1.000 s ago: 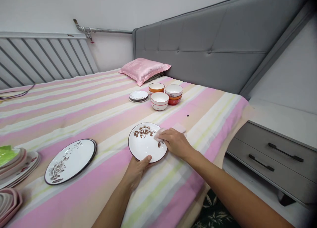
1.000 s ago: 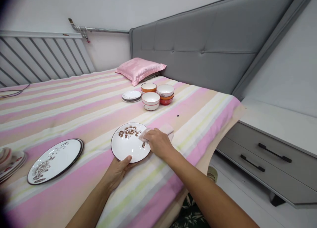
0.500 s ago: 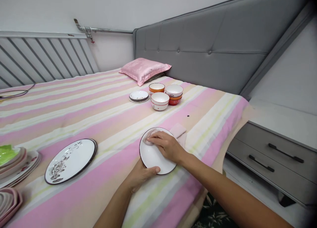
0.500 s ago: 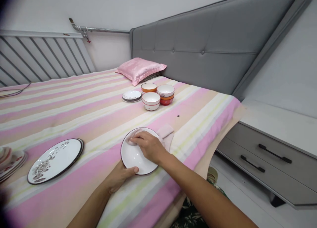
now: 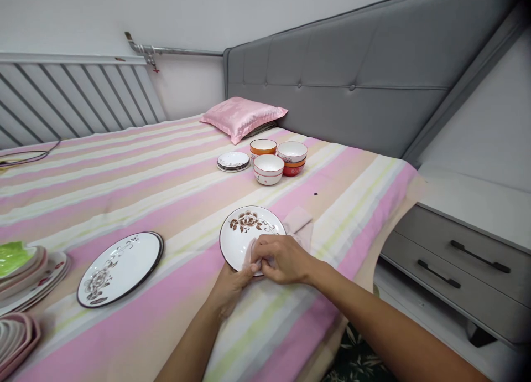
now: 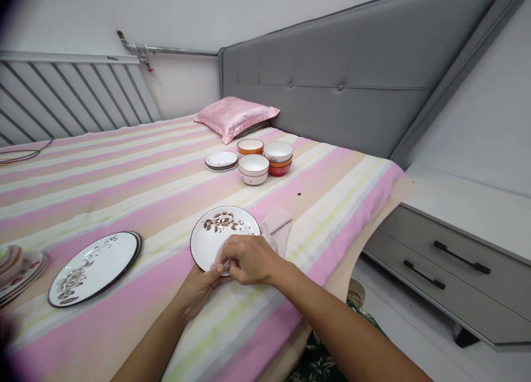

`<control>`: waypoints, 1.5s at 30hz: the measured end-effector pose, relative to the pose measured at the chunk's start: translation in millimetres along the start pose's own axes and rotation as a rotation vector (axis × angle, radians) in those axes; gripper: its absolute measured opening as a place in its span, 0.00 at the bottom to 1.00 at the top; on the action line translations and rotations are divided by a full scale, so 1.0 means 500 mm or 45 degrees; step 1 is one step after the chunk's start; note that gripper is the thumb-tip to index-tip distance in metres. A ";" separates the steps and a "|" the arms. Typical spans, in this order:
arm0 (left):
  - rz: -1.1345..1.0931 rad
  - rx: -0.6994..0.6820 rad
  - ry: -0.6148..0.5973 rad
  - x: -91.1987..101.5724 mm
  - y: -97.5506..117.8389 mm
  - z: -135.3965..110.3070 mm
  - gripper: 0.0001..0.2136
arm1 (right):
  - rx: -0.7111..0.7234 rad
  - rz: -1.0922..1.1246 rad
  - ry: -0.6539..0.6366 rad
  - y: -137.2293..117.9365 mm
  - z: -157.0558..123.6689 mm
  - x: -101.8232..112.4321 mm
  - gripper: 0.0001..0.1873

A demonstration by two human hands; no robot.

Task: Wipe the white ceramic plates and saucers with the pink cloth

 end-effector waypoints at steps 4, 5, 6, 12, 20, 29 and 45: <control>-0.043 0.003 0.062 0.013 0.000 0.002 0.38 | -0.102 -0.076 0.046 0.021 -0.003 0.015 0.14; -0.048 0.012 0.064 0.016 -0.001 0.003 0.38 | -0.140 -0.109 0.075 0.028 -0.004 0.019 0.14; -0.048 0.025 0.068 0.018 -0.003 0.004 0.38 | -0.175 -0.146 0.110 0.035 -0.005 0.024 0.14; 0.059 0.030 0.107 0.023 -0.011 0.003 0.40 | -0.323 -0.388 0.374 0.062 -0.007 0.041 0.16; 0.269 0.016 -0.199 -0.005 -0.003 -0.009 0.42 | -0.140 -0.246 0.569 0.058 0.000 0.034 0.17; 0.293 -0.031 -0.289 -0.009 -0.002 -0.008 0.44 | 0.241 -0.109 0.336 0.005 0.011 -0.001 0.19; 0.400 0.013 -0.430 -0.002 -0.012 -0.011 0.45 | -0.211 -0.503 0.369 0.031 0.016 0.036 0.19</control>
Point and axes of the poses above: each hand's wrist, its own z-axis towards the middle knuckle, its own x-axis out of the back of the hand, y = z × x, the point moved 4 cm from there along z, towards the middle knuckle, and after that the axes turned 7 degrees about z, right-handed, at the moved point
